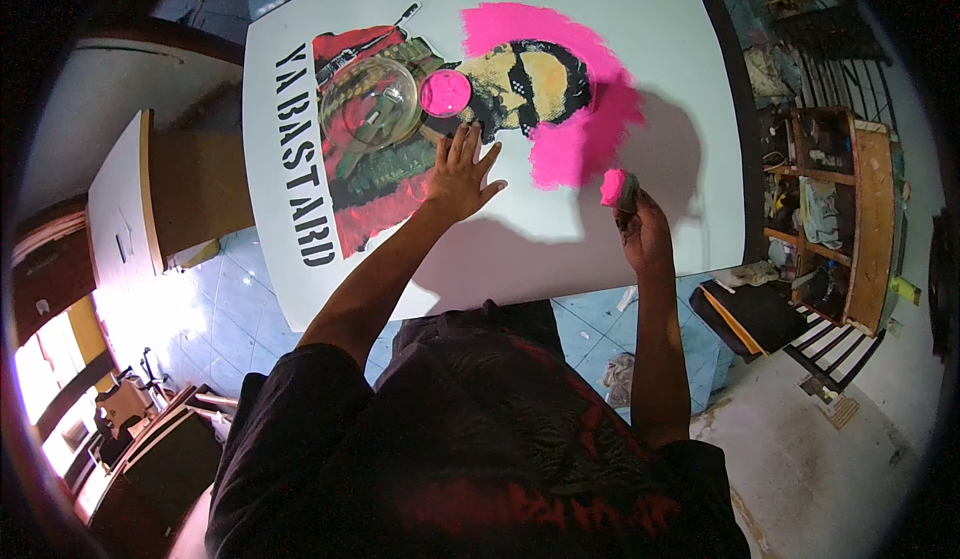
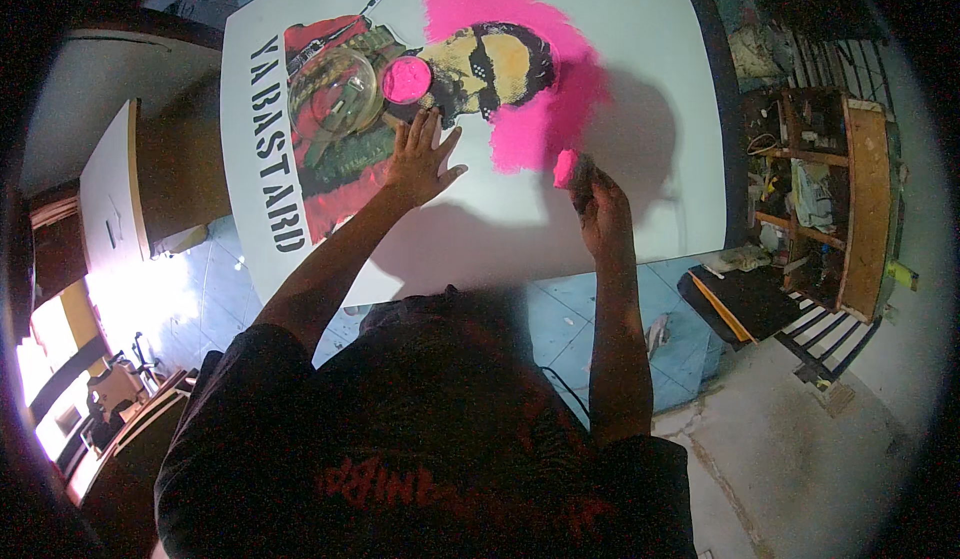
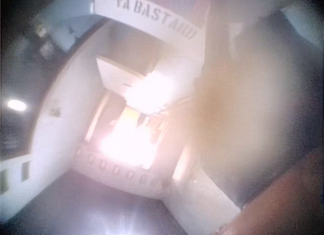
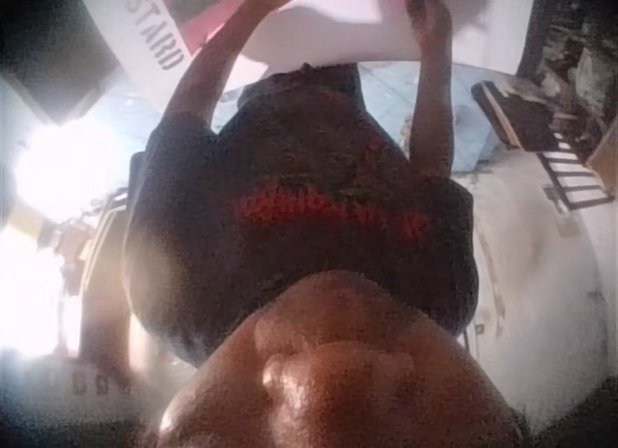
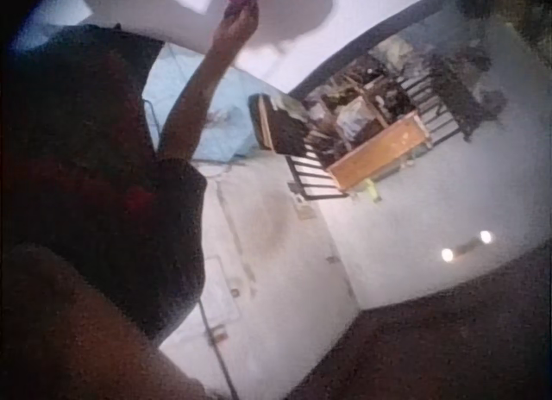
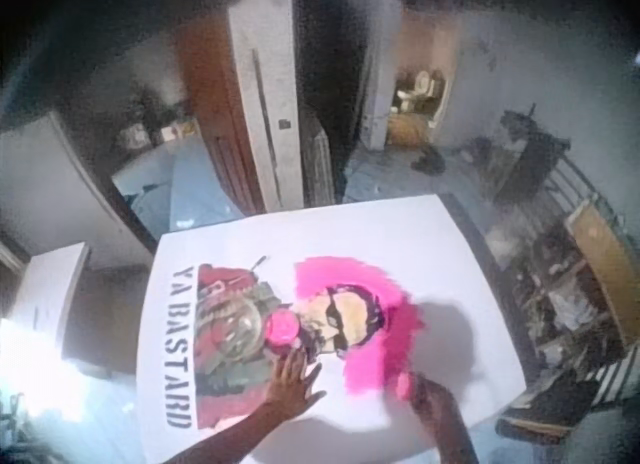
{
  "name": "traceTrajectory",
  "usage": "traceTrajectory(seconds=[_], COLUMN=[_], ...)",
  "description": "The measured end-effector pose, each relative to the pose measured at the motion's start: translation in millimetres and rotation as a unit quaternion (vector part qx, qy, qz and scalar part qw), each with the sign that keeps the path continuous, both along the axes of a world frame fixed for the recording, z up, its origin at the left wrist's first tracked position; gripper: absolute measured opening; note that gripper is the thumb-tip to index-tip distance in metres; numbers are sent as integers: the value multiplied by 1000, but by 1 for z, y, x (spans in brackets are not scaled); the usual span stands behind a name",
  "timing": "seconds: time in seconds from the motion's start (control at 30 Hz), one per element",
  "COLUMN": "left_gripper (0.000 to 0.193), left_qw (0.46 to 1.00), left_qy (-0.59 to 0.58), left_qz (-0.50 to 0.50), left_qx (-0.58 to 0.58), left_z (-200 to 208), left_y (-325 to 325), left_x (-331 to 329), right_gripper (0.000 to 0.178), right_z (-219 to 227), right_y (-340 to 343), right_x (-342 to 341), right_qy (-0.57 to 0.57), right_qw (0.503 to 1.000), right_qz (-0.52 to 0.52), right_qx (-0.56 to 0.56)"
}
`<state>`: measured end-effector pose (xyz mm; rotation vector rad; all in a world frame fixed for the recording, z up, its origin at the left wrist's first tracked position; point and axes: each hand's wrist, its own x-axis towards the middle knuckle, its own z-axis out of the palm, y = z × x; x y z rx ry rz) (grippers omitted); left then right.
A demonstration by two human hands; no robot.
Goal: The person uses a sponge to apply bright pink paint around the hair area of a printed poster on a white board. They repeatedly dip the sponge into a small container of pink paint and dab it onto the surface, gradually expanding the painted region.
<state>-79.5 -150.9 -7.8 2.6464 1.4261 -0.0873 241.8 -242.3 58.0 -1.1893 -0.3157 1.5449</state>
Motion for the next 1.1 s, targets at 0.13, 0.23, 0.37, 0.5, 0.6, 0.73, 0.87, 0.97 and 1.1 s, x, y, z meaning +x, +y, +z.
traceTrajectory(seconds=[0.13, 0.23, 0.37, 0.5, 0.6, 0.73, 0.87, 0.97, 1.1], left_gripper=[68, 53, 27, 28, 42, 58, 69, 73, 72], left_qw=[997, 964, 876, 957, 977, 990, 983, 979, 982], left_qy=[-59, -199, -206, -287, -212, -65, 19, 31, 13], left_qz=[-14, -45, -72, -10, -3, -122, -180, -201, -190], left_qx=[-42, -171, -430, -50, 22, 32, 11, 12, 13], left_z=[3, 0, 40, 30, 50, 30, 19, 14, 9], left_y=[-23, -88, -109, -3, 85, 138, 150, 149, 148], left_x=[-8, -36, -71, -45, -24, -4, 9, 7, 5], right_gripper=[30, 28, 27, 26, 27, 32, 32, 29, 26], right_z=[6, 11, 0, -3, 12, 15, 12, 28, 28], right_y=[-2, -1, -2, 13, 30, 45, 50, 57, 76], right_x=[-4, -5, 8, -2, -21, -22, -34, -47, -67], right_qy=[2, 3, 9, -105, -211, -114, -155, -249, -433], right_qw=[1000, 1000, 1000, 992, 971, 988, 984, 961, 882], right_qz=[-6, -1, 19, 32, 77, 107, 84, 122, 163], right_qx=[-3, -5, 23, 56, 76, 8, 3, 10, 95])
